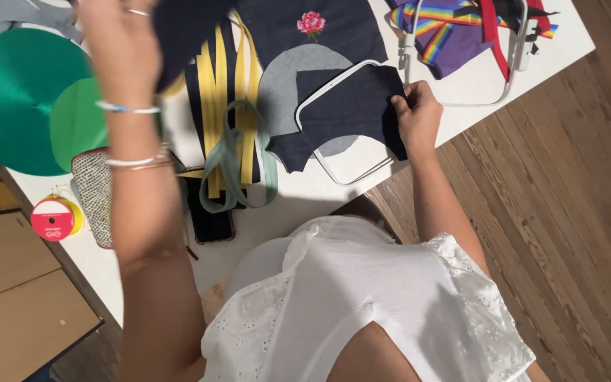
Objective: Preparing a circular denim fabric piece for embroidery by securing it into a plastic embroidery hoop and trimming excess material with scissors.
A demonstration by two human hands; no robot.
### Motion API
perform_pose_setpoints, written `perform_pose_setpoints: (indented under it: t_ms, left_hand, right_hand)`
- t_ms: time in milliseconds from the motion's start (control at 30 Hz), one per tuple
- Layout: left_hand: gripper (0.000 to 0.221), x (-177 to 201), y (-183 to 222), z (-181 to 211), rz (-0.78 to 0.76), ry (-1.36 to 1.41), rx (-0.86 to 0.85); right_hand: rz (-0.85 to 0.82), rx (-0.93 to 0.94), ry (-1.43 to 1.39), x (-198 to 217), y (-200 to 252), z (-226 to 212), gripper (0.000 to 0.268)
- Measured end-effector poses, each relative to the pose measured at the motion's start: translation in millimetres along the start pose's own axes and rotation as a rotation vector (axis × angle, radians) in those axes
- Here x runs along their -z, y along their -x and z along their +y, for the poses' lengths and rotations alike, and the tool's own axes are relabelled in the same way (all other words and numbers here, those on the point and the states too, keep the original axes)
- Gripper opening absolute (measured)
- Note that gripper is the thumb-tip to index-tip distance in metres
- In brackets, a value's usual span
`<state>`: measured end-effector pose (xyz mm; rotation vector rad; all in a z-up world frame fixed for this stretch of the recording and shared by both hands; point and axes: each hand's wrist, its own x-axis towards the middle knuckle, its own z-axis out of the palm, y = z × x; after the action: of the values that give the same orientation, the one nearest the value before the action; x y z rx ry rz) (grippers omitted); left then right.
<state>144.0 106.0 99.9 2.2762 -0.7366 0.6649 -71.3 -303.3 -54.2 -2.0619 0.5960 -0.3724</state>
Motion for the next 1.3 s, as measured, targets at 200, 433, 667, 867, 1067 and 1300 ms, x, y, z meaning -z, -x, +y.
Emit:
perform_pose_setpoints:
  t_ms: [200,433,667,867,1067,1300]
  left_hand:
    - [0.018,62.6,3.2,97.7,-0.516,0.240,-0.080]
    - [0.058,-94.9,122.6,137.2,-1.242,-0.214,0.400]
    - [0.030,-109.1,138.2,130.5,-1.175,0.009,0.390]
    - [0.040,-88.6,158.4,156.7,-1.391,0.233,0.629]
    - [0.047,-96.9,181.6,154.0,-1.352,0.208,0.667]
    - [0.058,-115.1,192.6,140.4,-1.163,0.210,0.781]
  right_hand:
    - [0.027,-0.085,0.014,0.1,9.3,9.6,0.024]
    - [0.107,-0.049,-0.079,-3.2,13.0,38.8,0.021]
    - [0.125,-0.026,-0.151,-4.8,13.1,51.3,0.020]
    - [0.017,0.009,0.030,-0.6,8.2,45.1,0.020]
    - [-0.136,0.029,0.225,11.1,-9.1,38.1,0.017]
    - [-0.219,0.024,0.288,9.3,-22.8,59.7,0.015]
